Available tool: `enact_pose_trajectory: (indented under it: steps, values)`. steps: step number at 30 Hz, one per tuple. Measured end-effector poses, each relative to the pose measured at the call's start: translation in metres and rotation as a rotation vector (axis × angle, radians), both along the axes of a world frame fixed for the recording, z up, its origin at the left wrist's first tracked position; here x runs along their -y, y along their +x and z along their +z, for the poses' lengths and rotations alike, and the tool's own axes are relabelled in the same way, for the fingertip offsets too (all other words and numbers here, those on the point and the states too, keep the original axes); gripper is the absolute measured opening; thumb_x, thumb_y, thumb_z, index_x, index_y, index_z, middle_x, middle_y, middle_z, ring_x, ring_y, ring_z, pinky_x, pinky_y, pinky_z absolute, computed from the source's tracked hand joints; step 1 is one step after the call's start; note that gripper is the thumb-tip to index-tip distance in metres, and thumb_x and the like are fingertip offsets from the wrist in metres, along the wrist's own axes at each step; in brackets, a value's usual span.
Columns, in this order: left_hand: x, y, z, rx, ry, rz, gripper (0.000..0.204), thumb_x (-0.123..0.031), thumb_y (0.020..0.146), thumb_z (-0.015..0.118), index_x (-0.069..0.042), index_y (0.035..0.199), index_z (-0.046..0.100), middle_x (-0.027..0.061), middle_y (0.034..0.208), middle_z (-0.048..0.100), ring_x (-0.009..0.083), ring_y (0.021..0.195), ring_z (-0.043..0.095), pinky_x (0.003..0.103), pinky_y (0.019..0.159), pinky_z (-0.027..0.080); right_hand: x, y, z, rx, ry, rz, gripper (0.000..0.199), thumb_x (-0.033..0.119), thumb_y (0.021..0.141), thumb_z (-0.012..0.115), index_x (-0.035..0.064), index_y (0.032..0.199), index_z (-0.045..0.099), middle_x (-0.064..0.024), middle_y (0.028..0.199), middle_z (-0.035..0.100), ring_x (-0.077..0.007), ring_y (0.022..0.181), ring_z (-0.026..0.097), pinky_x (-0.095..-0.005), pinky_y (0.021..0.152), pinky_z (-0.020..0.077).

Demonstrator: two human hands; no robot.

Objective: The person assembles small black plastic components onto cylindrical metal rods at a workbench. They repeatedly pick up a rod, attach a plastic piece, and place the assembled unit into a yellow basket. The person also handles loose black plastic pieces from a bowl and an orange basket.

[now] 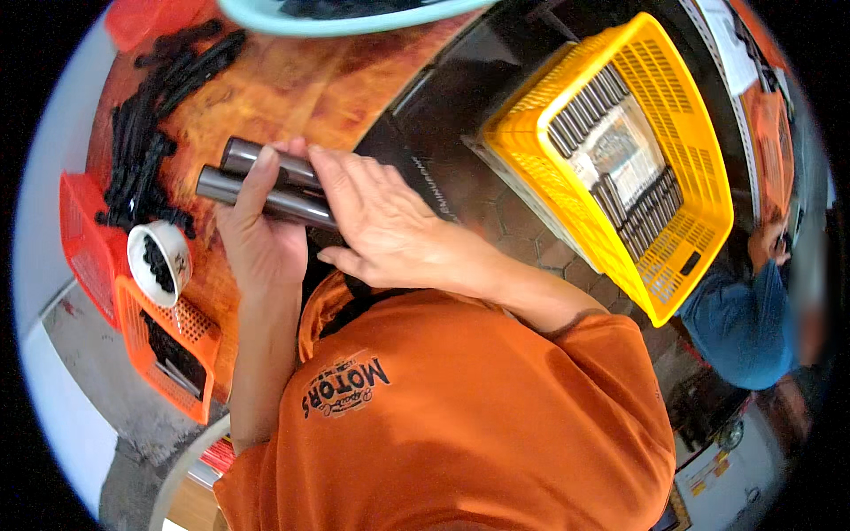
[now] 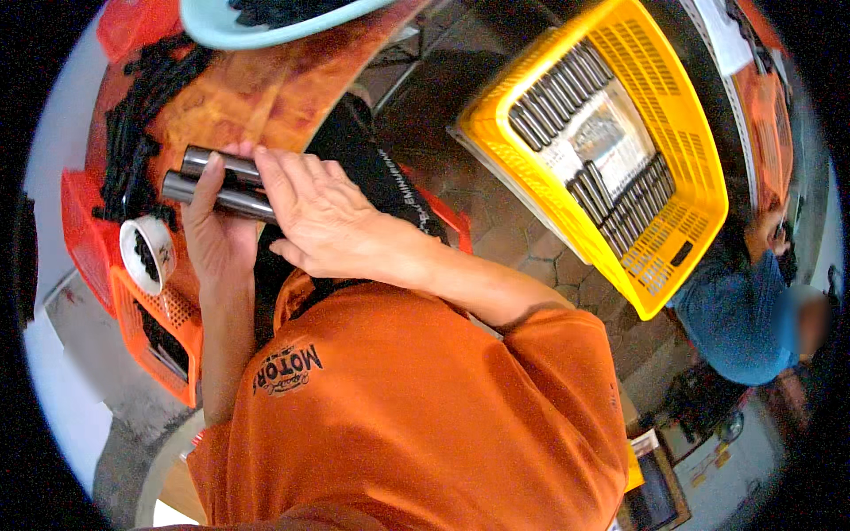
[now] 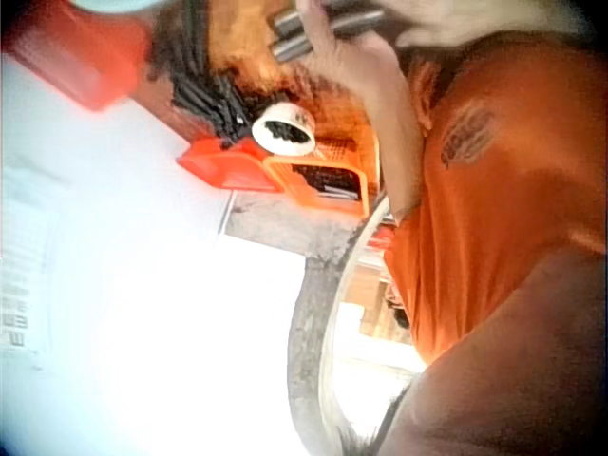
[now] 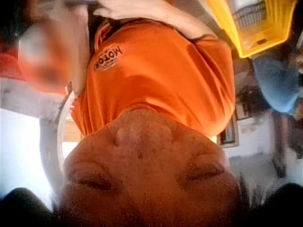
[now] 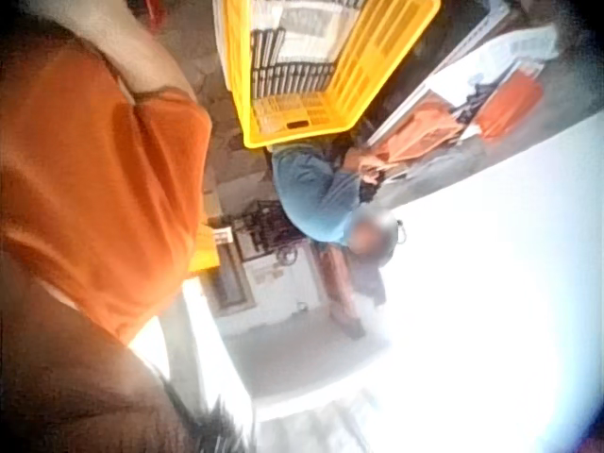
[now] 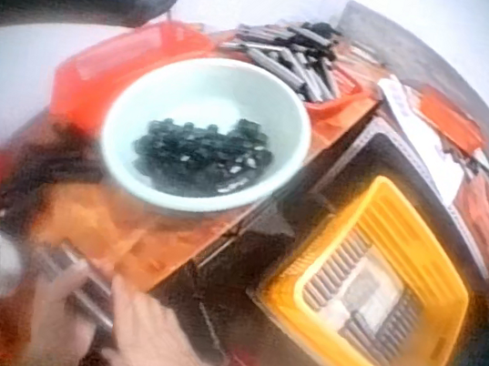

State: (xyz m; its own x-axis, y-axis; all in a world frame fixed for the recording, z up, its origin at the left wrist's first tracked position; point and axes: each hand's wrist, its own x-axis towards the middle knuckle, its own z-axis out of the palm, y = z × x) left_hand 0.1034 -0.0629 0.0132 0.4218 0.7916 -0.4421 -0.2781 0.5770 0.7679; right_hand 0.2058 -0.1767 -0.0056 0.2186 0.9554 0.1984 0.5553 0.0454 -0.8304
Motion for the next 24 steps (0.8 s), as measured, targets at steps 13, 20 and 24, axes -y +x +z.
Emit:
enact_pose_trajectory:
  steps: [13, 20, 24]
  values:
    - [0.038, 0.016, 0.002, -0.238, 0.571, -0.552, 0.041, -0.011, 0.093, 0.056, 0.003, 0.131, 0.045, 0.0142, 0.124, 0.055, 0.0231, 0.112, 0.056, 0.034, 0.102, 0.038, 0.109, 0.106, 0.006, -0.068, -0.164, -0.630, 0.055, 0.004, 0.071, 0.065, -0.0018, 0.120, 0.040, -0.0191, 0.093, 0.054, -0.0355, 0.089, 0.059, -0.0415, 0.081, 0.0474]
    - [0.016, -0.037, -0.020, -0.587, 0.694, -0.413, 0.023, -0.012, 0.097, 0.051, 0.004, 0.111, 0.060, 0.0112, 0.109, 0.062, 0.0181, 0.097, 0.062, 0.031, 0.087, 0.050, 0.245, 0.239, -0.079, 0.339, -0.522, -0.864, 0.033, 0.003, 0.078, 0.057, -0.0045, 0.107, 0.044, -0.0291, 0.091, 0.059, -0.0457, 0.086, 0.059, -0.0477, 0.075, 0.0460]
    - [0.011, -0.048, -0.018, -0.708, 0.686, -0.365, 0.022, -0.014, 0.098, 0.050, 0.003, 0.108, 0.061, 0.0109, 0.105, 0.063, 0.0176, 0.090, 0.063, 0.030, 0.084, 0.050, 0.293, 0.261, -0.142, 0.205, -0.873, -0.877, 0.039, 0.007, 0.073, 0.058, -0.0067, 0.106, 0.043, -0.0333, 0.092, 0.057, -0.0473, 0.092, 0.058, -0.0472, 0.080, 0.0443]
